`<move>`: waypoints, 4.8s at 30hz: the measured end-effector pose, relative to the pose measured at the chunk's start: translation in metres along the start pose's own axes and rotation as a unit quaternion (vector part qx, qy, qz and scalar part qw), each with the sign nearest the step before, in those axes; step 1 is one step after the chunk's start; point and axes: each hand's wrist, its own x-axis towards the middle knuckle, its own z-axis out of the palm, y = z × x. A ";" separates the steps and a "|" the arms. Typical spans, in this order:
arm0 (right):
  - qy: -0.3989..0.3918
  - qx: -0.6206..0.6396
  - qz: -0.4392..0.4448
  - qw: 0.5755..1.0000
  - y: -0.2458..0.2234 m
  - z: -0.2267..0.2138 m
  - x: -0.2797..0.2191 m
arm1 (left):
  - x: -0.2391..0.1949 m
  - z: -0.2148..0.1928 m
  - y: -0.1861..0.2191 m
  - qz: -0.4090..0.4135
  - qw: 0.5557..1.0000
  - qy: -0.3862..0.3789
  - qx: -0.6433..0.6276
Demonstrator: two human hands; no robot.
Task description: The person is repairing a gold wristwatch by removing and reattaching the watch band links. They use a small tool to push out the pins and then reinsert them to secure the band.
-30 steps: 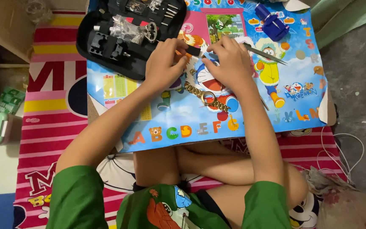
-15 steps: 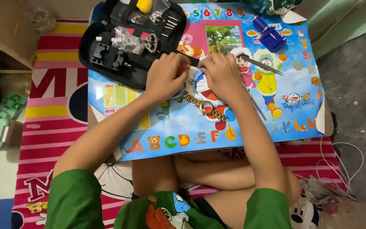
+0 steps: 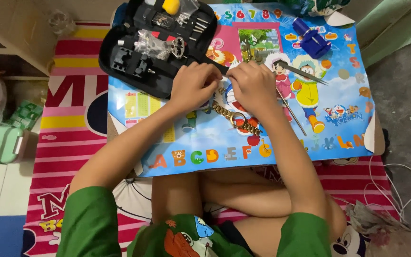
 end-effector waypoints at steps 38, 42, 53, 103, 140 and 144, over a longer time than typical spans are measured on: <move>0.166 0.243 0.077 0.952 -0.052 -0.025 0.025 | -0.003 0.005 0.020 0.078 0.977 0.191 -0.046; 0.175 0.236 0.084 0.952 -0.054 -0.024 0.025 | -0.002 0.005 0.023 0.087 0.974 0.207 -0.026; 0.110 0.374 0.171 0.905 -0.044 -0.021 0.021 | -0.002 0.007 0.019 0.077 0.978 0.192 -0.023; 0.018 0.684 0.383 0.621 -0.019 -0.001 0.008 | -0.002 0.010 0.006 0.063 0.969 0.101 -0.216; 0.158 0.306 0.116 0.932 -0.042 -0.010 0.013 | -0.003 -0.002 0.016 0.147 0.970 0.120 -0.153; 0.163 0.301 0.114 0.933 -0.046 -0.013 0.013 | -0.003 -0.003 0.021 0.164 0.971 0.126 -0.122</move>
